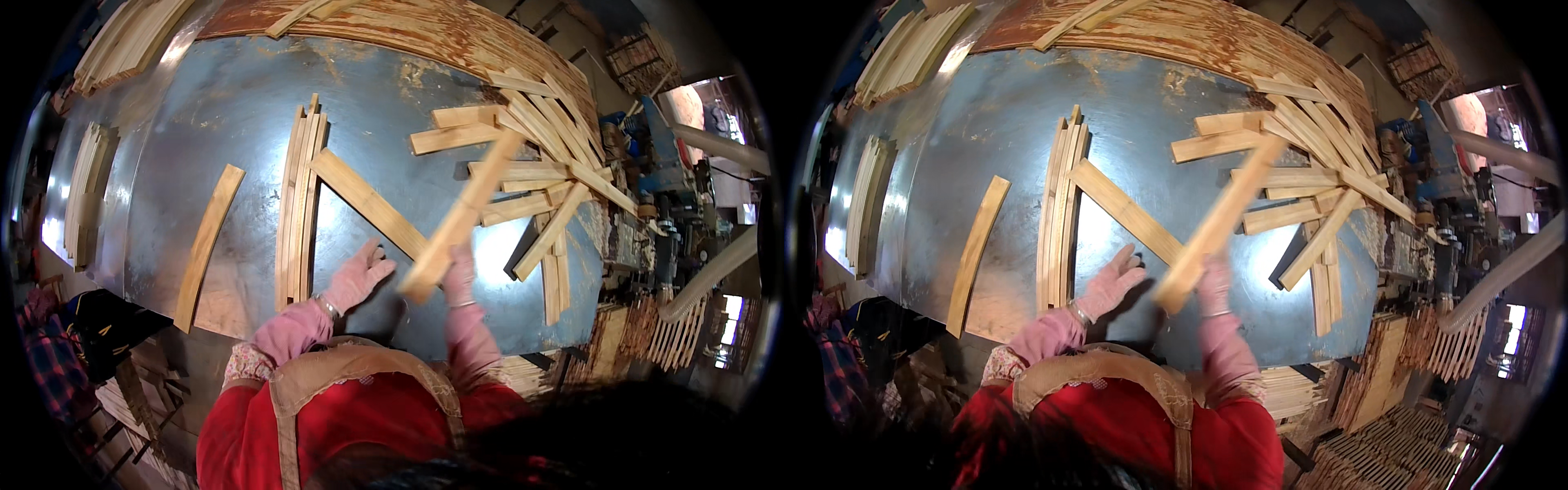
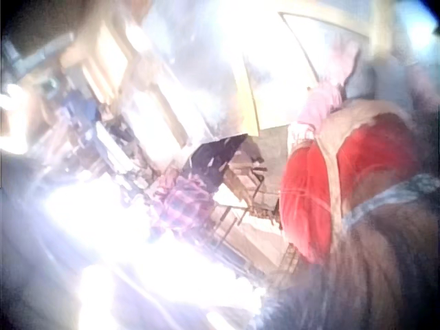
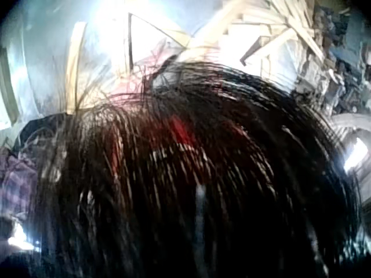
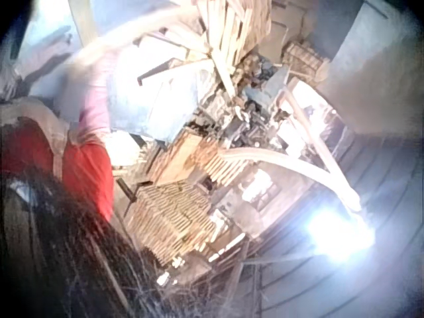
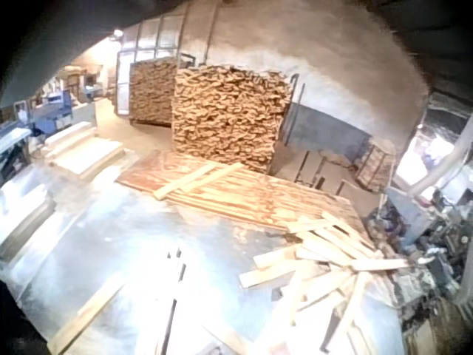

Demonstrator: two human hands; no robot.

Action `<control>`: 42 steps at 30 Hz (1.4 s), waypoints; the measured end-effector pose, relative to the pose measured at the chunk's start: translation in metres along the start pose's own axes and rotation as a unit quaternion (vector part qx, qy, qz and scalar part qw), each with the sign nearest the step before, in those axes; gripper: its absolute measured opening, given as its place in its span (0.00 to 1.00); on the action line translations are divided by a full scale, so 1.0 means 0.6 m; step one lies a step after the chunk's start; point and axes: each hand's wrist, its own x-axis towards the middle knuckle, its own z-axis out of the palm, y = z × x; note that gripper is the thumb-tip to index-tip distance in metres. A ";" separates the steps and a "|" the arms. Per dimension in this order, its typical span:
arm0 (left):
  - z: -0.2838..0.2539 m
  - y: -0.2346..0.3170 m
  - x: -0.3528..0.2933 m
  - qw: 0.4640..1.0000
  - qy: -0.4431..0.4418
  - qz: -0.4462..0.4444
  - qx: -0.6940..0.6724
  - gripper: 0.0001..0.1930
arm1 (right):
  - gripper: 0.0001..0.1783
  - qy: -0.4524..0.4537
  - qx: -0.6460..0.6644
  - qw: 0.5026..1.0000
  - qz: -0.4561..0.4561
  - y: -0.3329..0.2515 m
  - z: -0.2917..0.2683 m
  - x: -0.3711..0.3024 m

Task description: The person sorts and stacks thin wooden planks on a metal table. They pick up planks from a pile, align them, and place them into a neat stack. The camera is extremely unstable, frequently obscuring the view of the hands and the task.

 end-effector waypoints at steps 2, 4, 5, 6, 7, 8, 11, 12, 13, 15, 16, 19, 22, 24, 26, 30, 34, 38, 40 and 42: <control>-0.001 0.073 0.016 0.992 -0.117 -0.033 -0.042 0.27 | 0.37 -0.103 -0.220 0.966 -0.090 0.066 -0.007 -0.027; -0.028 0.098 -0.008 0.996 -0.032 -0.069 0.036 0.26 | 0.41 -0.149 -0.341 0.920 -0.120 0.041 0.040 -0.033; -0.049 0.110 -0.022 0.995 0.031 -0.062 0.071 0.26 | 0.44 -0.125 -0.514 0.836 -0.143 0.039 0.043 -0.030; -0.077 0.117 -0.037 0.988 0.097 -0.054 0.106 0.25 | 0.46 -0.097 -0.666 0.721 -0.164 0.033 0.037 -0.020; -0.124 0.082 -0.048 0.984 0.135 -0.054 0.099 0.22 | 0.49 -0.064 -0.791 0.580 -0.184 0.028 0.035 -0.007; -0.166 0.087 -0.073 0.982 0.166 -0.031 0.085 0.21 | 0.51 -0.078 -0.774 0.609 -0.157 0.027 0.026 0.007; -0.259 0.094 -0.163 0.967 0.207 0.019 0.150 0.20 | 0.56 -0.126 -0.745 0.652 -0.061 0.022 0.028 0.022; -0.284 0.090 -0.193 0.958 0.211 0.030 0.189 0.20 | 0.55 -0.131 -0.751 0.645 -0.052 0.014 0.049 0.014; -0.305 0.083 -0.220 0.949 0.234 0.042 0.209 0.19 | 0.54 -0.131 -0.758 0.637 -0.042 0.002 0.063 0.006; -0.337 0.069 -0.260 0.927 0.277 0.068 0.244 0.18 | 0.51 -0.152 -0.758 0.635 -0.011 -0.009 0.079 0.003; -0.344 0.064 -0.267 0.908 0.293 0.057 0.295 0.18 | 0.49 -0.173 -0.749 0.639 0.012 -0.016 0.083 0.005; -0.373 0.055 -0.258 0.884 0.246 -0.009 0.398 0.12 | 0.42 -0.218 -0.679 0.699 0.047 0.033 0.033 0.021; -0.358 0.021 -0.258 0.870 0.208 0.009 0.447 0.10 | 0.32 -0.226 -0.565 0.789 0.078 0.045 0.099 -0.039; -0.352 -0.050 -0.249 0.863 0.201 0.068 0.459 0.13 | 0.30 -0.226 -0.441 0.863 0.099 0.095 0.114 -0.052; -0.344 -0.080 -0.236 0.886 0.203 0.076 0.411 0.17 | 0.27 -0.212 -0.359 0.902 0.108 0.111 0.161 -0.075; -0.323 -0.049 -0.256 0.902 0.155 0.009 0.404 0.27 | 0.25 -0.174 -0.163 0.958 0.162 0.149 0.244 -0.102; -0.284 0.033 -0.226 0.898 0.159 0.016 0.410 0.45 | 0.28 -0.233 -0.172 0.955 0.070 0.148 0.351 -0.137; -0.264 0.087 -0.164 0.946 0.176 -0.103 0.253 0.55 | 0.36 -0.424 -0.299 0.855 -0.007 0.150 0.385 -0.121; -0.323 0.064 -0.148 0.908 0.236 -0.038 0.345 0.54 | 0.37 -0.381 -0.421 0.823 -0.013 0.089 0.394 -0.071; -0.399 0.035 -0.136 0.853 0.298 0.025 0.427 0.53 | 0.39 -0.330 -0.542 0.772 -0.039 0.044 0.349 0.020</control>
